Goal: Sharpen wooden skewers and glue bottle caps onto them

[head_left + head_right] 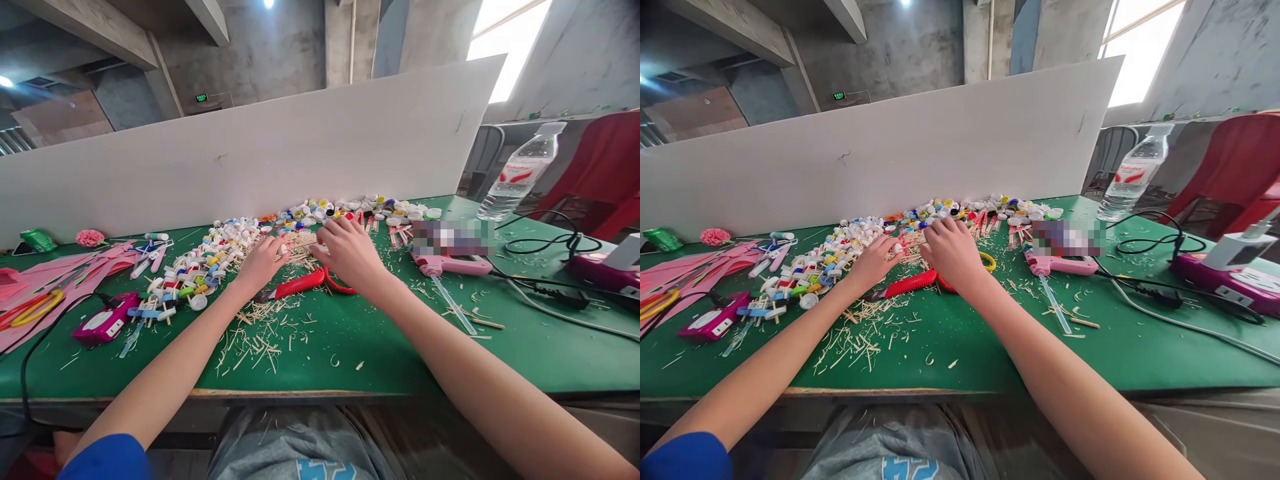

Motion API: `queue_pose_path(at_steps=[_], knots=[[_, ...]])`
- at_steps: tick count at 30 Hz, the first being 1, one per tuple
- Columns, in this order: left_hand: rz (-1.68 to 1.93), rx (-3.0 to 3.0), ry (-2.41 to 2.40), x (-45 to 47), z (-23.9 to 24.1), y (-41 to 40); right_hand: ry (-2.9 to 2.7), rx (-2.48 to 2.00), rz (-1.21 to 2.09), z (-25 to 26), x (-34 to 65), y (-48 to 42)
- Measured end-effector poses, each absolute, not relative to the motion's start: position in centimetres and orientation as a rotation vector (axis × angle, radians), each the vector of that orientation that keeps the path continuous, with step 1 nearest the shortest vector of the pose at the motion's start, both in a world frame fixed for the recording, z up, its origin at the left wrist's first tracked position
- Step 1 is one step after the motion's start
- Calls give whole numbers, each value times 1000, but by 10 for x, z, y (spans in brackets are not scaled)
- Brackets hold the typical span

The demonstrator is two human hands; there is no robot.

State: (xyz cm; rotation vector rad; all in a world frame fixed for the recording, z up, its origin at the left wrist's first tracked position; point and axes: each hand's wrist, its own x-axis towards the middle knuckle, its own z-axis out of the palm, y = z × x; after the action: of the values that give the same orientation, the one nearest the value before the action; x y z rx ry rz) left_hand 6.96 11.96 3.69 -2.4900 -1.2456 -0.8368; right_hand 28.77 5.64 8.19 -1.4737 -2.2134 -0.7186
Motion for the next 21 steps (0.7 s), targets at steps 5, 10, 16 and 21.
queue_pose_path(at_steps=[5,10,16,21], knots=[[-833,-2515,-1183,76,37,113,-2353,-1406,-757,63,285,67],[-850,-2544,-1142,83,39,106,-2432,-1552,-455,61,283,69],[-820,-2491,-1194,87,36,104,-2439,-1601,-425,62,279,68],[-832,-2462,-1122,89,37,102,-2424,-1618,-430,61,278,67]])
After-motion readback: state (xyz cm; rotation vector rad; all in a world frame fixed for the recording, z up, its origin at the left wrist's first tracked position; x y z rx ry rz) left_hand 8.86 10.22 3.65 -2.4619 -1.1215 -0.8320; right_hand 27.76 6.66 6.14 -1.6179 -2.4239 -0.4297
